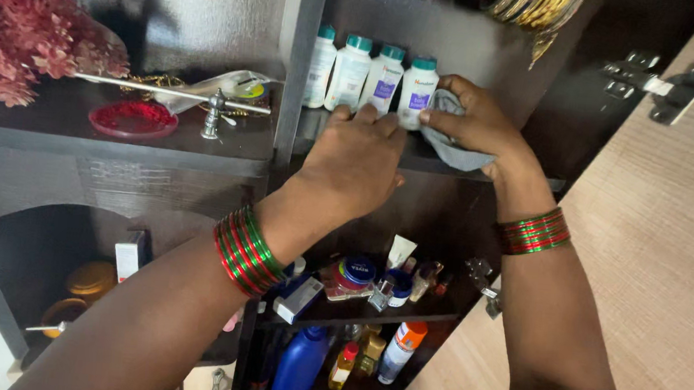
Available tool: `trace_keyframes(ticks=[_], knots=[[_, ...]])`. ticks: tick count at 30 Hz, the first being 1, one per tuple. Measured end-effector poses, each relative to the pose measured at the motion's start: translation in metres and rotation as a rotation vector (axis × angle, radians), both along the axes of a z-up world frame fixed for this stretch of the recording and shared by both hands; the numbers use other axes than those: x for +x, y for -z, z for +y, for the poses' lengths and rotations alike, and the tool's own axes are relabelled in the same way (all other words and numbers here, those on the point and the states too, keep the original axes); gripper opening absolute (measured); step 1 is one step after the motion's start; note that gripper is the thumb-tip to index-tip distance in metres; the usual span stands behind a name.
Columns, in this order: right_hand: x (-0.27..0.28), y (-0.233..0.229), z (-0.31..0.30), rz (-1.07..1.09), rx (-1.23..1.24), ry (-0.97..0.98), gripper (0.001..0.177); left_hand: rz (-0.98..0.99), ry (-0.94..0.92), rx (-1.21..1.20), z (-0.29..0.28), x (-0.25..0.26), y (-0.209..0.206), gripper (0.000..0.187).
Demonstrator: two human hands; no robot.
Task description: The person wipes several cosmetic bottles and small containers with a cloth inside a cabinet, handling each item one at a time and returning them to the shelf. The person also wipes the cabinet shelves between items.
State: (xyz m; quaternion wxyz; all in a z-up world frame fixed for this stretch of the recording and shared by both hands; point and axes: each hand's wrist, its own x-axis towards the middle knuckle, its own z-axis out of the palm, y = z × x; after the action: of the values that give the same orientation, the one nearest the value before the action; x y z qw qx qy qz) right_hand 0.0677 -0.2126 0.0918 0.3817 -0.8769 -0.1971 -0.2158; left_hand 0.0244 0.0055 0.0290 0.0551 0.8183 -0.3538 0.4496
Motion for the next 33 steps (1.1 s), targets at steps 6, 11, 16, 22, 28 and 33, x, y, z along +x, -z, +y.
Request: trace_keyframes(ticks=[6, 11, 16, 22, 28, 33], knots=[[0.012, 0.005, -0.006, 0.01, 0.019, -0.03, 0.043, -0.003, -0.145, 0.079, -0.012, 0.004, 0.0, 0.051], [0.024, 0.006, -0.01, -0.06, -0.032, -0.078, 0.043, 0.028, -0.183, 0.113, -0.015, 0.003, -0.004, 0.049], [0.039, 0.009, -0.021, -0.089, -0.025, -0.155, 0.04, -0.017, -0.165, 0.047, -0.013, 0.001, -0.001, 0.052], [0.036, 0.017, -0.03, -0.541, -0.149, 0.047, 0.037, -0.009, -0.096, -0.034, -0.012, -0.002, 0.003, 0.066], [-0.003, 0.03, -0.019, -0.777, 0.088, -0.103, 0.025, -0.164, 0.056, -0.209, -0.011, -0.005, 0.009, 0.094], [-0.033, 0.048, 0.011, -0.57, 0.245, -0.395, 0.072, -0.172, 0.244, -0.233, -0.009, -0.012, 0.001, 0.098]])
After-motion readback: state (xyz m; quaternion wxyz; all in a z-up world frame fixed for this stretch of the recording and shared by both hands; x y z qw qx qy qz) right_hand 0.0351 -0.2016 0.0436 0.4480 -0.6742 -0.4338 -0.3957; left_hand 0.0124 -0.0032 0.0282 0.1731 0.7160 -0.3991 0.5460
